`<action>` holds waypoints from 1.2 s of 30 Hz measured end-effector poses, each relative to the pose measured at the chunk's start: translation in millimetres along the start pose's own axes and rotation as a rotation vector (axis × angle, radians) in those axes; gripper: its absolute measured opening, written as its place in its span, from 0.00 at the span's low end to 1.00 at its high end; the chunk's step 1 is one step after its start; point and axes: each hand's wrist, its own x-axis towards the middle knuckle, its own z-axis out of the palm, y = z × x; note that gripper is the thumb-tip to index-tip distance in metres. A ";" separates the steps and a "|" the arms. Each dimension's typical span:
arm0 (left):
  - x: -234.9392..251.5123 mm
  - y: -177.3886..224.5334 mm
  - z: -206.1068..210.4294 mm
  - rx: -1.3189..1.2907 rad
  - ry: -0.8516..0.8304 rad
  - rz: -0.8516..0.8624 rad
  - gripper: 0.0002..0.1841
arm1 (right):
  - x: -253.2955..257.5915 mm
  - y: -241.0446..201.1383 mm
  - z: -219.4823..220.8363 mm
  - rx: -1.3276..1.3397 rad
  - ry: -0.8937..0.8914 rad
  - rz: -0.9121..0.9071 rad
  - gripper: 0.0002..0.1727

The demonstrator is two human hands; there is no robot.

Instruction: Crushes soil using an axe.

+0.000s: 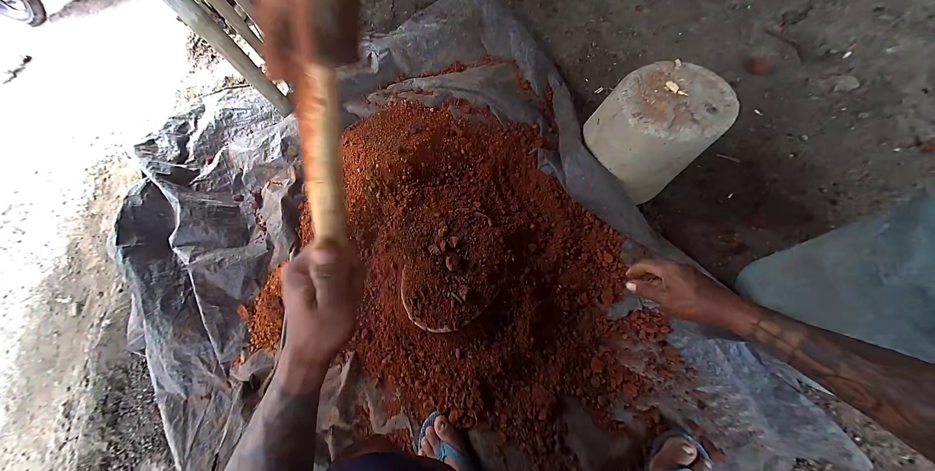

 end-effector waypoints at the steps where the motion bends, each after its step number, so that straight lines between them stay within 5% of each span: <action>1: -2.2 -0.6 1.5 -0.037 0.034 0.081 0.34 | 1.4 -1.6 -1.2 0.002 0.006 0.005 0.20; 4: -57.3 -52.2 19.8 0.120 -0.049 -0.023 0.38 | 7.0 -10.8 -2.7 -0.006 -0.006 -0.005 0.20; 7: -117.8 -119.2 38.9 0.607 -0.620 -0.714 0.39 | 9.3 -13.0 0.8 -0.016 -0.029 -0.033 0.20; 9: -122.9 -136.8 47.3 0.672 -0.740 -0.883 0.39 | 8.7 -11.7 3.4 -0.035 -0.033 -0.057 0.20; 12: -103.8 -98.5 29.7 0.568 -0.616 -0.699 0.40 | 4.5 -3.9 3.2 -0.027 -0.011 -0.069 0.20; 15: -70.8 -43.0 0.8 0.430 -0.301 -0.283 0.42 | 6.3 3.0 5.2 -0.018 -0.008 -0.055 0.19; 19: -32.2 -3.8 -6.0 0.059 -0.036 0.155 0.34 | 5.0 -2.3 1.9 -0.026 -0.011 -0.020 0.20; 22: -55.1 -48.7 21.3 0.121 -0.006 0.097 0.38 | 5.7 -11.6 -0.9 -0.032 -0.006 -0.026 0.20; 23: -76.6 -76.2 29.4 0.297 -0.088 -0.037 0.42 | 5.7 -12.9 -0.7 -0.034 -0.008 -0.035 0.20; 25: -106.2 -118.1 45.0 0.623 -0.502 -0.601 0.42 | 4.3 -13.0 -0.5 -0.043 -0.016 -0.046 0.20; 27: -108.5 -140.8 57.2 0.640 -0.657 -0.889 0.42 | 0.0 -10.7 -0.9 -0.039 -0.021 -0.055 0.20; 31: -71.1 -80.1 28.6 0.429 -0.466 -0.644 0.37 | -2.4 4.1 -3.6 -0.027 0.011 -0.062 0.19; 36: -21.3 -12.4 3.3 0.076 -0.016 -0.009 0.36 | -2.5 13.6 -0.5 -0.029 0.021 -0.031 0.19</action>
